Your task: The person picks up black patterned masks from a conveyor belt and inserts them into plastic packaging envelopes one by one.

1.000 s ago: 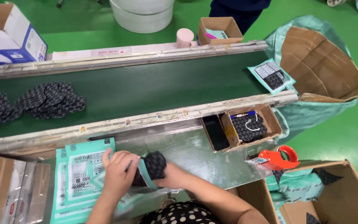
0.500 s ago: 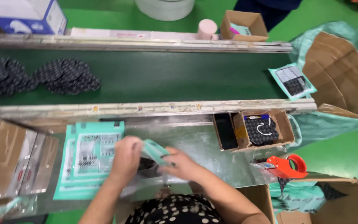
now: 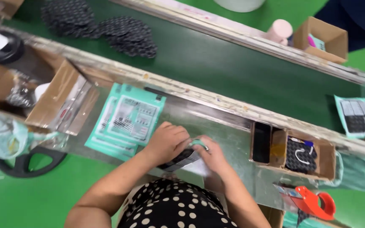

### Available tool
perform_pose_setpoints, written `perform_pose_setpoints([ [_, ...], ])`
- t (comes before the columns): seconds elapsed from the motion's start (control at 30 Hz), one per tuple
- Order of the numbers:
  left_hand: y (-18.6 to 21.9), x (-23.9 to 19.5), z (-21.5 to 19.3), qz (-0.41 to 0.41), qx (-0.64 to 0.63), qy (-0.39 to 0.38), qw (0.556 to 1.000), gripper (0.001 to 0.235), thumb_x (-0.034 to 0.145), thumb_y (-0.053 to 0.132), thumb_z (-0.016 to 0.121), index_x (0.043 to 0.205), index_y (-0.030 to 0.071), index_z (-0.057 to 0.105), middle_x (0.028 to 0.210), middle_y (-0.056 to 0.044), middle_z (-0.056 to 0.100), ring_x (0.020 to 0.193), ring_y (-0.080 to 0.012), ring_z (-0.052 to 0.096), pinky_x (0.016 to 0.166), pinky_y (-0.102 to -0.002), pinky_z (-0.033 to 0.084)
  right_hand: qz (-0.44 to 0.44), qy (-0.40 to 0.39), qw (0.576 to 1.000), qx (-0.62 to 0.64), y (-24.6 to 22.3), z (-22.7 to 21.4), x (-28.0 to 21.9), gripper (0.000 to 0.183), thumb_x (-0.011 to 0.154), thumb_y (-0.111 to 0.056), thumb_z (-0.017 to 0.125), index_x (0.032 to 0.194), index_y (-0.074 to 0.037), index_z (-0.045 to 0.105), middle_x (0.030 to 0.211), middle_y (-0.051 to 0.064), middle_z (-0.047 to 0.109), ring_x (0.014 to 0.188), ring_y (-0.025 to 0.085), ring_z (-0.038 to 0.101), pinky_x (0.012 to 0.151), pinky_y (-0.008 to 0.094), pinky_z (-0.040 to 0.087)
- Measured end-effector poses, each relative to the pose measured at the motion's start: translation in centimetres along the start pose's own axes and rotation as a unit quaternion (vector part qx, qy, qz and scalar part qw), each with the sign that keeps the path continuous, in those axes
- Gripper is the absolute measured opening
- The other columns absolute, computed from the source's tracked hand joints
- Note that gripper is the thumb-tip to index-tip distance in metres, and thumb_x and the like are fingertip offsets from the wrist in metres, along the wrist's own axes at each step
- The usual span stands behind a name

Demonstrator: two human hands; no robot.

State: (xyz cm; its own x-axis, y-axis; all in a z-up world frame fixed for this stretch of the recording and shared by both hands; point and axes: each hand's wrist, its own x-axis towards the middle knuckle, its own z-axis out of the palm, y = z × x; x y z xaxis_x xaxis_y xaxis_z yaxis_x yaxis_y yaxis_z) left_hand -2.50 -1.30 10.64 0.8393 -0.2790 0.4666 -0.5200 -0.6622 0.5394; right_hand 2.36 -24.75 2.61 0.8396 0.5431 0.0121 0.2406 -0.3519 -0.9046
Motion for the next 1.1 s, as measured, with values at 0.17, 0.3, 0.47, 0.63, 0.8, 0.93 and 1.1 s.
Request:
perform_pose_setpoints([
  [0.17,-0.9,-0.2,0.0,-0.032,-0.046,0.017,0.998,0.011,0.084,0.021,0.075,0.087,0.011,0.071,0.087,-0.003,0.070,0.087,-0.0258,0.066,0.084,-0.041,0.044,-0.114,0.001,0.990,-0.078,-2.0,-0.6,0.1,0.010,0.089,-0.010,0.069,0.097,-0.004,0.067,0.089,0.013,0.068,0.081,0.030,0.066,0.071,0.036,0.052],
  [0.3,-1.5,-0.1,0.1,-0.071,-0.067,0.013,0.995,0.018,0.087,0.026,0.077,0.084,0.010,0.070,0.084,-0.004,0.069,0.084,-0.0271,0.066,0.083,-0.041,0.044,-0.073,-0.021,0.990,-0.117,0.3,-1.6,0.3,0.015,0.090,-0.014,0.072,0.090,-0.003,0.063,0.083,0.015,0.060,0.076,0.032,0.061,0.069,0.039,0.050],
  [0.47,-3.3,1.0,-0.6,-0.058,-0.097,0.040,0.993,0.018,0.088,0.027,0.075,0.088,0.009,0.071,0.090,-0.006,0.071,0.091,-0.0283,0.067,0.088,-0.041,0.047,-0.077,-0.016,0.992,-0.103,3.0,-2.7,-0.1,0.015,0.094,-0.015,0.068,0.089,-0.003,0.062,0.082,0.014,0.058,0.077,0.030,0.059,0.071,0.039,0.049],
  [0.63,-14.1,2.9,-2.1,-0.156,-0.014,0.157,0.975,0.034,0.082,0.026,0.083,0.107,0.006,0.071,0.118,-0.015,0.070,0.112,-0.0356,0.063,0.097,-0.045,0.046,0.080,0.301,0.948,-0.063,8.3,-5.4,-1.6,0.024,0.104,-0.018,0.058,0.116,0.001,0.066,0.113,0.011,0.067,0.105,0.025,0.065,0.091,0.036,0.050],
  [0.8,-25.9,6.9,-5.5,-0.143,0.140,0.283,0.938,0.064,0.092,0.024,0.082,0.145,0.003,0.054,0.155,-0.022,0.051,0.147,-0.0411,0.045,0.126,-0.048,0.035,-0.017,0.296,0.941,-0.163,8.6,-2.9,-2.1,0.052,0.096,-0.023,0.062,0.141,0.001,0.049,0.143,0.024,0.044,0.133,0.036,0.043,0.112,0.053,0.036],
  [0.93,-26.1,11.3,-6.2,-0.145,0.240,0.255,0.926,0.100,0.079,0.043,0.087,0.151,-0.006,0.037,0.154,-0.039,0.035,0.141,-0.0568,0.030,0.114,-0.061,0.018,0.023,0.172,0.899,-0.401,4.6,0.7,-1.4,0.052,0.081,-0.035,0.073,0.126,-0.010,0.063,0.132,0.019,0.054,0.131,0.036,0.045,0.113,0.058,0.024],
  [1.1,-29.2,12.6,-2.8,-0.361,0.331,-0.004,0.872,0.098,0.076,0.053,0.078,0.152,0.006,0.039,0.150,-0.033,0.042,0.137,-0.0524,0.039,0.115,-0.058,0.025,-0.060,0.146,0.912,-0.379,5.5,0.9,-1.6,0.042,0.088,-0.030,0.070,0.126,-0.013,0.067,0.134,0.013,0.058,0.135,0.034,0.047,0.114,0.053,0.029],
])
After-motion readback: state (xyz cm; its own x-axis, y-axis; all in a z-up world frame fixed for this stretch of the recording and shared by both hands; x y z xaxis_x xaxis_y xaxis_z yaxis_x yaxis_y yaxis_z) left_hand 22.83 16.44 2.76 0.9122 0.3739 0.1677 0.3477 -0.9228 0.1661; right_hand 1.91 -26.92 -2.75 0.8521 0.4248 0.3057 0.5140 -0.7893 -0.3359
